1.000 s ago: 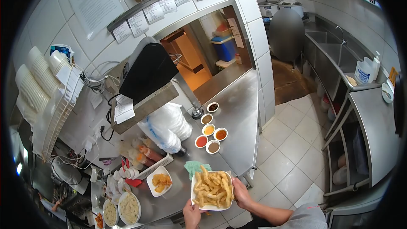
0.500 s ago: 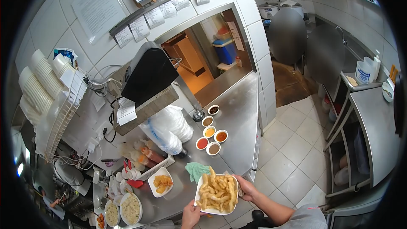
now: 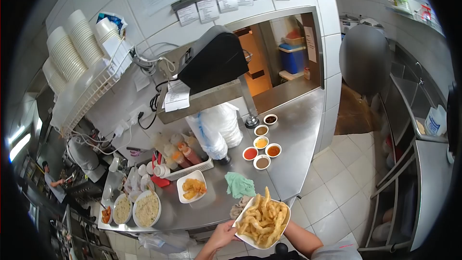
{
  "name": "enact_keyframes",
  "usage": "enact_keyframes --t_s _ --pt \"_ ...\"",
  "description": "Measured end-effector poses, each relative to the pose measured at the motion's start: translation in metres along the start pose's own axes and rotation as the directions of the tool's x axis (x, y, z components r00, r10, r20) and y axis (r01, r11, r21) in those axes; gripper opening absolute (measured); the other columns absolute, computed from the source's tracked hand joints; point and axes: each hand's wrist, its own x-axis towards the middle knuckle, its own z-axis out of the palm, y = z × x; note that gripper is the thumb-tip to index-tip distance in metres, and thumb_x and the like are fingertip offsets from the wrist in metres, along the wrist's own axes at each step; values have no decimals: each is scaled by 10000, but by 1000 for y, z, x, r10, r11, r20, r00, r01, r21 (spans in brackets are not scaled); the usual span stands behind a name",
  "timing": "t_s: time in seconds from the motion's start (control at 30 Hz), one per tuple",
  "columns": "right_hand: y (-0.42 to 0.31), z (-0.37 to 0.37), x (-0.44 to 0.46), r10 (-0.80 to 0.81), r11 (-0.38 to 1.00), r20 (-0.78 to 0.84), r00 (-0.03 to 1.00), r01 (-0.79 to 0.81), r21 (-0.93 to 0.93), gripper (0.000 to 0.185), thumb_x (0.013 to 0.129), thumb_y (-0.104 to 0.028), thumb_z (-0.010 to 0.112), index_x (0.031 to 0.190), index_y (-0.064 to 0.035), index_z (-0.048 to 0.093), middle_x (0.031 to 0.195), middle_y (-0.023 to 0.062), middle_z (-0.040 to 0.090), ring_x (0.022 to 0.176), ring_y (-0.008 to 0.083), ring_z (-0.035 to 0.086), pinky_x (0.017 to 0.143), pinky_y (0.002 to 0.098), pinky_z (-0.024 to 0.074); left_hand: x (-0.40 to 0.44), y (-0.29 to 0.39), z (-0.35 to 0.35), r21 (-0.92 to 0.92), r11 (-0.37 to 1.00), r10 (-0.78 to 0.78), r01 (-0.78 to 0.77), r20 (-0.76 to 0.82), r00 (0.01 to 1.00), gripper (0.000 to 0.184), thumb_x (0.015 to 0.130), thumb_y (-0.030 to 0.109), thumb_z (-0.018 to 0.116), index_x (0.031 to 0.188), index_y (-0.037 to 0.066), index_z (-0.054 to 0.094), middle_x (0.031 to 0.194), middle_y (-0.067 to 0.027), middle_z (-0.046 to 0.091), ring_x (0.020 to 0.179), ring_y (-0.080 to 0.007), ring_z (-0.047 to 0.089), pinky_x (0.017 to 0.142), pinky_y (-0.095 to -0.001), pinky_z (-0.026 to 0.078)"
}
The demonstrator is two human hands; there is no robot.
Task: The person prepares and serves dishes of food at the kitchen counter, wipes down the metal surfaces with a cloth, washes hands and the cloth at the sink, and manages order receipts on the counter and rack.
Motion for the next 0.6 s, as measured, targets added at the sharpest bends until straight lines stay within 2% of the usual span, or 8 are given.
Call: enact_keyframes --t_s 0.23,0.4,0.5,0.6 --pt "32 27 10 12 992 48 999 -18 125 384 891 -289 415 1177 -33 435 1158 117 511 993 213 546 856 367 464 -3 -3 -6 -32 997 59 -67 -201 978 326 822 -2 360 1130 -72 441 964 -141 570 801 -192 601 682 -295 538" --pt "49 0 2 184 970 -84 979 -168 174 364 902 -277 379 1175 -42 434 1173 110 496 1014 214 533 868 378 454 1 -23 -25 -95 977 145 -191 -361 921 309 814 -15 369 1106 -81 445 926 -158 573 758 -216 610 643 -304 549" --pt "55 -27 -3 287 944 -156 945 -252 211 353 910 -270 354 1173 -48 435 1179 105 488 1025 214 524 876 386 447 2 -35 -35 -79 976 150 -202 -428 891 291 807 -28 381 1084 -86 450 909 -162 575 747 -219 611 626 -310 554" --pt "35 -49 -12 273 961 -251 929 -250 120 355 919 -256 315 1164 -28 433 1107 111 532 968 220 555 847 375 464 4 -52 -44 -94 975 141 -203 -445 884 273 805 -34 391 1066 -88 454 894 -161 577 733 -219 612 613 -312 556"
